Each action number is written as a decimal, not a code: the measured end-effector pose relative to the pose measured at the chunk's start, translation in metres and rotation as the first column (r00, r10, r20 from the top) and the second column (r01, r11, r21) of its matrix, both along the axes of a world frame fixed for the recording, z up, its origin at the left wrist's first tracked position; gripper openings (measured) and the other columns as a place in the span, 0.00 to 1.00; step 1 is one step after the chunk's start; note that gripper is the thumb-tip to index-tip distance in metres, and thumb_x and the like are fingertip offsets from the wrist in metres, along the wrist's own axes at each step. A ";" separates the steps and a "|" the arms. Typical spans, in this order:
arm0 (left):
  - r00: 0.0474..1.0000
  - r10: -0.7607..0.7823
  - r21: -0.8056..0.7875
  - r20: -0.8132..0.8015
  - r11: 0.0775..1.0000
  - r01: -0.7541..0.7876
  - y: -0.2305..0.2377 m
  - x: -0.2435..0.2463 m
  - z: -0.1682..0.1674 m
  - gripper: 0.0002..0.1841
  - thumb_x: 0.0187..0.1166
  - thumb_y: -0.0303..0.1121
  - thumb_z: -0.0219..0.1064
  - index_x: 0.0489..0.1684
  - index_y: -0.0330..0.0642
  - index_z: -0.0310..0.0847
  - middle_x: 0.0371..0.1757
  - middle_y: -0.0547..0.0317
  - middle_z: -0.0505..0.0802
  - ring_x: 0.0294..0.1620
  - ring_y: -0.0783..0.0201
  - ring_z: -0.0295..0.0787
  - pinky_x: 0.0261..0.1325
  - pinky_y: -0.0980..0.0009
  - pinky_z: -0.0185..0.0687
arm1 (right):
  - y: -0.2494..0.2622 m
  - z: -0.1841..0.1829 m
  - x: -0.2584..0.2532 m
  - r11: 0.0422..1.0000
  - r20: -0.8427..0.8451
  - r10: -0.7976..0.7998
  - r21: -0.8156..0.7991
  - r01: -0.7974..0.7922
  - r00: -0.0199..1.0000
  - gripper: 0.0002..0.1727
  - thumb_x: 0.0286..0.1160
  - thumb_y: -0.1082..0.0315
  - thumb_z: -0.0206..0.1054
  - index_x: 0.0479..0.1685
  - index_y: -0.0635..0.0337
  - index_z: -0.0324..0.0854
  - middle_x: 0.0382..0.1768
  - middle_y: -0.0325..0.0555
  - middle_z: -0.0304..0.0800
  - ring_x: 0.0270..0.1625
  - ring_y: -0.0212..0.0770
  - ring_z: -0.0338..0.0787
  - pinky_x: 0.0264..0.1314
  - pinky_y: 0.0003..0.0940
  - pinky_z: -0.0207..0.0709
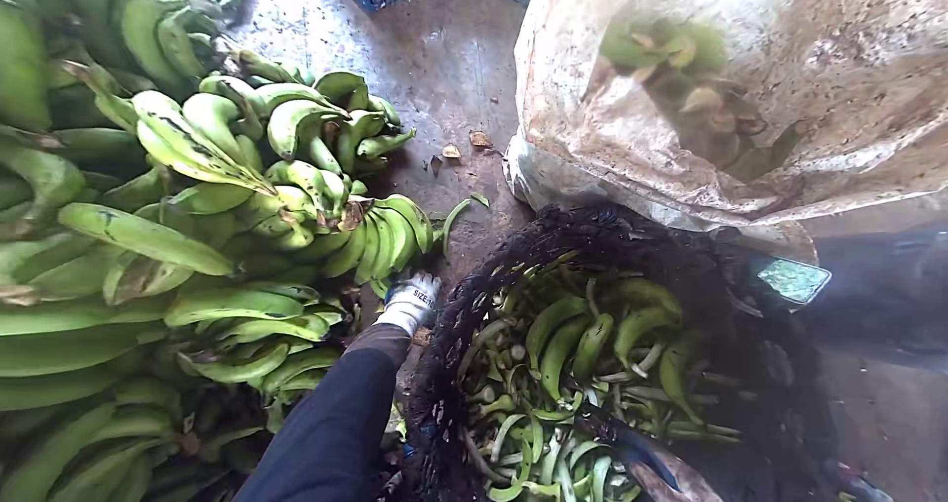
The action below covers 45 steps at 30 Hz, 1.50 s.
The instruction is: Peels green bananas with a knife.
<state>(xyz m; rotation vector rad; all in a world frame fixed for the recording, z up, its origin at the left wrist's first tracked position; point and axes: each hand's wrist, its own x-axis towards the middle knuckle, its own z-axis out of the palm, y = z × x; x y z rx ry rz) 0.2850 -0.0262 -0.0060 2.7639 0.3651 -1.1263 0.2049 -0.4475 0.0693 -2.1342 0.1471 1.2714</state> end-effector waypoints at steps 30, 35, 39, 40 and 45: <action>0.267 0.758 -0.782 -0.596 -0.472 -0.406 -0.182 -0.160 0.169 0.30 0.85 0.67 0.44 0.60 0.52 0.76 0.39 0.58 0.91 0.36 0.61 0.90 0.37 0.59 0.88 | 0.074 0.148 -0.041 0.728 0.804 -0.288 0.537 -0.426 0.520 0.16 0.82 0.64 0.64 0.58 0.64 0.87 0.53 0.51 0.93 0.53 0.40 0.92 0.59 0.40 0.86; 0.058 0.930 -0.855 -0.364 -0.309 -0.417 -0.172 -0.161 0.145 0.26 0.86 0.59 0.49 0.72 0.52 0.68 0.61 0.59 0.81 0.58 0.60 0.79 0.58 0.54 0.78 | -0.004 0.109 -0.009 0.976 0.629 -0.151 0.216 0.015 0.763 0.23 0.85 0.51 0.63 0.68 0.55 0.82 0.57 0.54 0.91 0.58 0.50 0.90 0.63 0.57 0.80; -0.011 0.933 -0.852 -0.360 -0.333 -0.404 -0.175 -0.149 0.145 0.31 0.89 0.58 0.46 0.85 0.51 0.59 0.84 0.53 0.70 0.80 0.54 0.69 0.74 0.50 0.70 | 0.013 0.052 -0.012 0.961 0.381 0.264 -0.181 -0.209 0.886 0.27 0.75 0.45 0.71 0.59 0.60 0.87 0.59 0.65 0.89 0.65 0.67 0.87 0.65 0.75 0.75; -0.022 0.933 -0.853 -0.360 -0.338 -0.398 -0.177 -0.149 0.140 0.29 0.89 0.58 0.47 0.82 0.51 0.62 0.81 0.54 0.73 0.77 0.56 0.71 0.70 0.52 0.72 | 0.029 0.038 -0.024 0.937 0.367 0.343 -0.199 -0.288 0.864 0.29 0.72 0.42 0.73 0.55 0.60 0.88 0.56 0.64 0.90 0.62 0.67 0.88 0.62 0.74 0.76; -0.041 0.921 -0.824 -0.387 -0.366 -0.432 -0.177 -0.159 0.123 0.31 0.90 0.58 0.44 0.85 0.50 0.59 0.82 0.52 0.72 0.77 0.53 0.72 0.71 0.50 0.72 | 0.113 0.019 -0.058 0.704 0.154 0.701 -0.306 -0.641 0.696 0.34 0.83 0.47 0.62 0.68 0.75 0.78 0.71 0.75 0.79 0.76 0.73 0.77 0.75 0.73 0.65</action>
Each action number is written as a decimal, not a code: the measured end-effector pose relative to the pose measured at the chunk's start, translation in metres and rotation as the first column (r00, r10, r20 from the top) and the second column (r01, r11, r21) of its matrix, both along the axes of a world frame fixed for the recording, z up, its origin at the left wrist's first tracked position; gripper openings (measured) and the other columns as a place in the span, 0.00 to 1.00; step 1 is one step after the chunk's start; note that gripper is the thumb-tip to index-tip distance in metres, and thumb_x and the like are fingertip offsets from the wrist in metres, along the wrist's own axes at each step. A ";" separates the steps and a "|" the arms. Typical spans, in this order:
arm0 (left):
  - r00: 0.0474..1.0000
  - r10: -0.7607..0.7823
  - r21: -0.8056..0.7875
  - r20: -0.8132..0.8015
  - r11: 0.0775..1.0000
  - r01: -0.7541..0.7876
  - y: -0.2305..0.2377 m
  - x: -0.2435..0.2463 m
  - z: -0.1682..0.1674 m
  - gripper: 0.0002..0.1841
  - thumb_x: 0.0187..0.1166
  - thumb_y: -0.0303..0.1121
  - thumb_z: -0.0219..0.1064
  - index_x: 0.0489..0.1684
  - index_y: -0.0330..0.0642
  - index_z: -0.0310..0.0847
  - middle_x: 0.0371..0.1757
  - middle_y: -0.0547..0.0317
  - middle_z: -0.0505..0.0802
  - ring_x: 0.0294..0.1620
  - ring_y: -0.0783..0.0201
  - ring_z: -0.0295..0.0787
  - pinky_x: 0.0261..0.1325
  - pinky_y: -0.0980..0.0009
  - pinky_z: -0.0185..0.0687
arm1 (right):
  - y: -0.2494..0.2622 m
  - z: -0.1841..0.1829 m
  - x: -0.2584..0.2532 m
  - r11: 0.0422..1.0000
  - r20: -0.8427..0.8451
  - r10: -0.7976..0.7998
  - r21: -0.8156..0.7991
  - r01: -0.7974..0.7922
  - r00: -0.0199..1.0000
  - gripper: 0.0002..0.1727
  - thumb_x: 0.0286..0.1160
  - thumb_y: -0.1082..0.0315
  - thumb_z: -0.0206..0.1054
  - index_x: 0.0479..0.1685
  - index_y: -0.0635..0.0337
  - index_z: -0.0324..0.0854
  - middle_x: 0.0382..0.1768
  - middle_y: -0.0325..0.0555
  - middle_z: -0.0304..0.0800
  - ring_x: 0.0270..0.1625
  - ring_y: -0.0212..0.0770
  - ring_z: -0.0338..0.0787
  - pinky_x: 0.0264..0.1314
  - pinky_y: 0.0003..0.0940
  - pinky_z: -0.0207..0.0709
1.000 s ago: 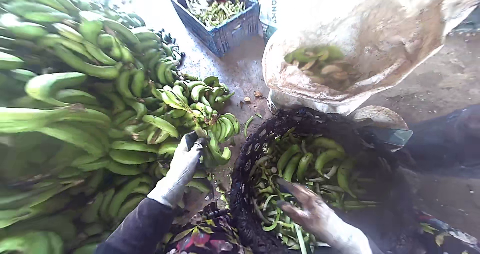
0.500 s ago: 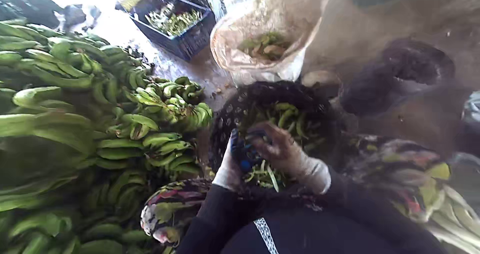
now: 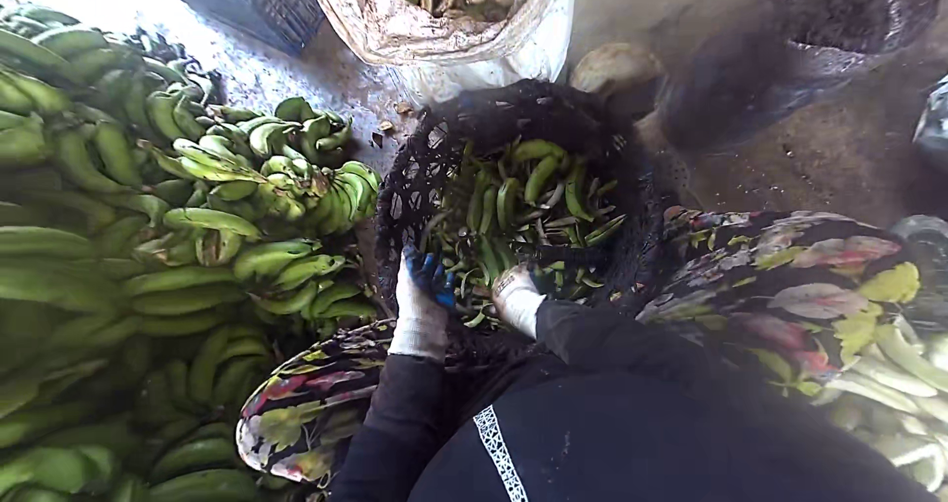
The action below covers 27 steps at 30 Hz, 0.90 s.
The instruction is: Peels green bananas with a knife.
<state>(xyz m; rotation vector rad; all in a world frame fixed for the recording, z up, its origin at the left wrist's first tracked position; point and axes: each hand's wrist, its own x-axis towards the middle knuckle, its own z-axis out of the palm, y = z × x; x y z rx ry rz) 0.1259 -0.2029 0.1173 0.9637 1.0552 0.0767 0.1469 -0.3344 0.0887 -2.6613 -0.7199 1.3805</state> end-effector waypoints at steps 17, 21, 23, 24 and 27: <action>0.961 -0.147 0.076 0.235 0.988 0.132 -0.023 0.009 0.010 0.15 0.88 0.35 0.60 0.66 0.36 0.73 0.41 0.50 0.89 0.36 0.63 0.88 0.41 0.64 0.88 | -0.021 0.101 -0.003 0.919 0.186 -0.166 0.385 0.083 0.968 0.25 0.88 0.53 0.59 0.69 0.65 0.77 0.63 0.62 0.87 0.70 0.61 0.85 0.74 0.60 0.73; 0.978 -0.076 0.358 0.193 0.934 0.002 -0.007 0.018 0.028 0.22 0.80 0.37 0.71 0.69 0.38 0.74 0.46 0.51 0.91 0.41 0.63 0.90 0.47 0.62 0.88 | -0.033 0.128 -0.011 0.887 0.106 -0.209 0.438 0.143 0.972 0.24 0.92 0.54 0.52 0.70 0.65 0.77 0.62 0.63 0.88 0.68 0.62 0.87 0.72 0.62 0.75; 0.980 -0.010 0.354 0.199 0.933 -0.063 0.030 0.021 0.028 0.27 0.81 0.46 0.68 0.75 0.43 0.71 0.47 0.51 0.90 0.41 0.60 0.89 0.46 0.57 0.89 | -0.052 0.138 -0.022 0.849 0.130 -0.204 0.518 0.110 0.970 0.24 0.91 0.54 0.52 0.67 0.64 0.80 0.57 0.61 0.90 0.64 0.61 0.89 0.68 0.60 0.78; 0.972 0.022 0.317 0.232 0.943 -0.097 0.048 0.025 0.031 0.27 0.82 0.51 0.65 0.75 0.45 0.71 0.45 0.53 0.89 0.40 0.61 0.88 0.43 0.58 0.87 | -0.062 0.142 -0.023 0.823 0.182 -0.224 0.562 0.086 0.957 0.23 0.90 0.54 0.53 0.67 0.63 0.82 0.57 0.60 0.91 0.63 0.59 0.90 0.68 0.59 0.78; 0.909 -0.044 0.196 0.415 0.980 -0.042 0.060 0.025 0.063 0.21 0.88 0.55 0.53 0.66 0.52 0.76 0.44 0.62 0.89 0.41 0.67 0.87 0.42 0.64 0.86 | -0.063 0.125 -0.011 0.722 0.501 -0.363 0.684 -0.103 0.786 0.28 0.77 0.50 0.68 0.72 0.56 0.84 0.60 0.59 0.91 0.64 0.61 0.89 0.68 0.63 0.78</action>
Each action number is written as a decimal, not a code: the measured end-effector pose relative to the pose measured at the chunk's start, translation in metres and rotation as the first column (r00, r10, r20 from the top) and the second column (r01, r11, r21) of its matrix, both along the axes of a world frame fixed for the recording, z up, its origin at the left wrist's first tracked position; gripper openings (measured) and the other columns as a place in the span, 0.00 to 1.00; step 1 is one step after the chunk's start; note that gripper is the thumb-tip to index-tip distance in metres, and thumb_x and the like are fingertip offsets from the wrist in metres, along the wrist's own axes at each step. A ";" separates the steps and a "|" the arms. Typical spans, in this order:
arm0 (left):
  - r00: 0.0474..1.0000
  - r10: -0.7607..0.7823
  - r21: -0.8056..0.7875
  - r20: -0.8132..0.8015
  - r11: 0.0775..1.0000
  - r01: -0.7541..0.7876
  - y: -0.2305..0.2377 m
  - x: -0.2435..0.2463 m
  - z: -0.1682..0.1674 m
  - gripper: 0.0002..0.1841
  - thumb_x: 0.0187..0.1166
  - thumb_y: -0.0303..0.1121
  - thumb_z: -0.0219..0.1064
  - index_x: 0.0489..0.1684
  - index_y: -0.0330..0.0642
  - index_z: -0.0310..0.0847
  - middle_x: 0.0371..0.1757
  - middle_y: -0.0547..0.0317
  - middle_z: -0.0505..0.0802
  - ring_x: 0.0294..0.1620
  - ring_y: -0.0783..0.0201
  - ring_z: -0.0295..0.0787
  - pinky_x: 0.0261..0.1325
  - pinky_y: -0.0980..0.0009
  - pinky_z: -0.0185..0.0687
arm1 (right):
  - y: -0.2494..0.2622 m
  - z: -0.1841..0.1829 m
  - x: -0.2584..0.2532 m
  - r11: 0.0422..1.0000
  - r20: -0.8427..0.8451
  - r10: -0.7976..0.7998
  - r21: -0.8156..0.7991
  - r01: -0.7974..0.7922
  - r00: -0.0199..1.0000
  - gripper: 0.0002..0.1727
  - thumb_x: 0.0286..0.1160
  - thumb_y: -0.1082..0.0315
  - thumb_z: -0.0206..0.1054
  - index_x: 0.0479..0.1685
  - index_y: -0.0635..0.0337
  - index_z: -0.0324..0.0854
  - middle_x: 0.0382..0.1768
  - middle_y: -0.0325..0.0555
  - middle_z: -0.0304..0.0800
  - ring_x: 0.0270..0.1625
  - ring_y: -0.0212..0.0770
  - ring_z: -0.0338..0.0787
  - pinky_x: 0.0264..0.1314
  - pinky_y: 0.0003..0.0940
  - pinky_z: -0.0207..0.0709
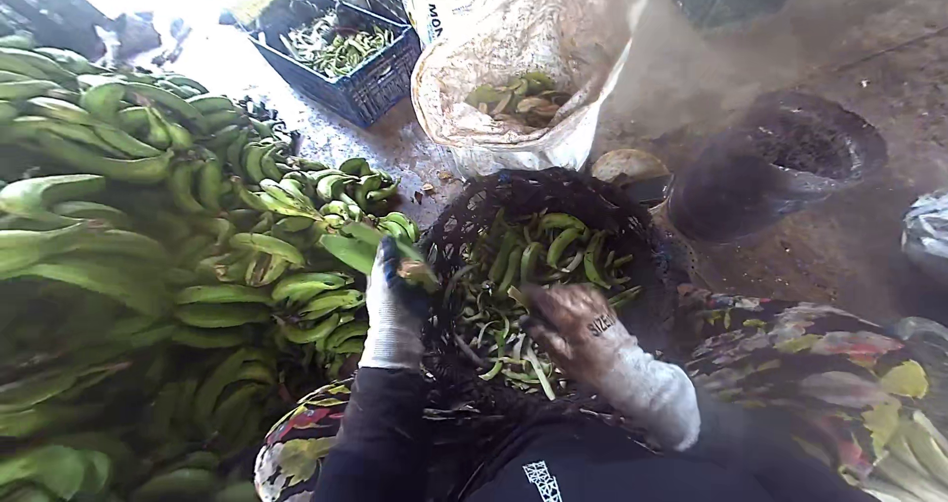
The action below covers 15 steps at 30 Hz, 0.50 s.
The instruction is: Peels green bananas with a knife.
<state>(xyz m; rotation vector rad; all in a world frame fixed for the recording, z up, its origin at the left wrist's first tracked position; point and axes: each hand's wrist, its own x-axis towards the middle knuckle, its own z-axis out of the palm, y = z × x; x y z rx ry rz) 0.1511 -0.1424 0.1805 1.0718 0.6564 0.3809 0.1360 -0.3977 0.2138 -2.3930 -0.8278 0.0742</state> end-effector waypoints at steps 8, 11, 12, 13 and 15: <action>0.991 0.036 -0.089 0.131 0.996 -0.024 -0.052 -0.007 0.020 0.12 0.89 0.39 0.57 0.59 0.44 0.78 0.42 0.56 0.92 0.40 0.64 0.91 0.43 0.65 0.90 | 0.054 -0.015 0.005 0.995 0.161 0.073 0.062 -0.084 0.984 0.23 0.70 0.62 0.72 0.62 0.64 0.85 0.47 0.55 0.96 0.57 0.58 0.94 0.73 0.56 0.78; 0.982 0.186 0.104 0.011 0.977 -0.187 -0.015 -0.015 -0.001 0.21 0.87 0.41 0.62 0.73 0.42 0.70 0.48 0.51 0.91 0.42 0.59 0.91 0.43 0.60 0.90 | 0.022 0.005 -0.025 0.993 -0.175 0.111 -0.022 -0.117 0.978 0.23 0.76 0.55 0.65 0.61 0.63 0.85 0.46 0.57 0.94 0.57 0.59 0.93 0.65 0.57 0.82; 0.973 0.232 0.120 -0.007 0.966 -0.229 0.003 -0.019 -0.003 0.21 0.88 0.43 0.59 0.73 0.43 0.69 0.49 0.53 0.90 0.44 0.60 0.89 0.44 0.61 0.89 | 0.010 0.007 -0.030 0.994 -0.188 0.107 -0.009 -0.110 0.976 0.22 0.75 0.55 0.66 0.60 0.63 0.85 0.45 0.57 0.94 0.55 0.58 0.93 0.63 0.57 0.82; 0.965 0.261 0.115 0.000 0.959 -0.259 0.017 -0.021 -0.001 0.20 0.88 0.44 0.56 0.72 0.46 0.69 0.49 0.57 0.88 0.44 0.62 0.88 0.45 0.63 0.87 | 0.001 0.006 -0.030 0.996 -0.157 0.092 0.020 -0.090 0.983 0.23 0.73 0.55 0.67 0.61 0.62 0.86 0.47 0.56 0.95 0.55 0.57 0.94 0.63 0.56 0.82; 0.985 0.165 0.091 0.056 0.981 -0.169 0.021 -0.021 0.013 0.16 0.91 0.46 0.52 0.65 0.50 0.73 0.47 0.62 0.88 0.45 0.66 0.88 0.47 0.65 0.87 | 0.002 -0.001 -0.016 0.992 -0.030 0.072 0.102 -0.069 0.997 0.33 0.72 0.50 0.73 0.75 0.60 0.80 0.63 0.53 0.91 0.69 0.54 0.87 0.77 0.58 0.73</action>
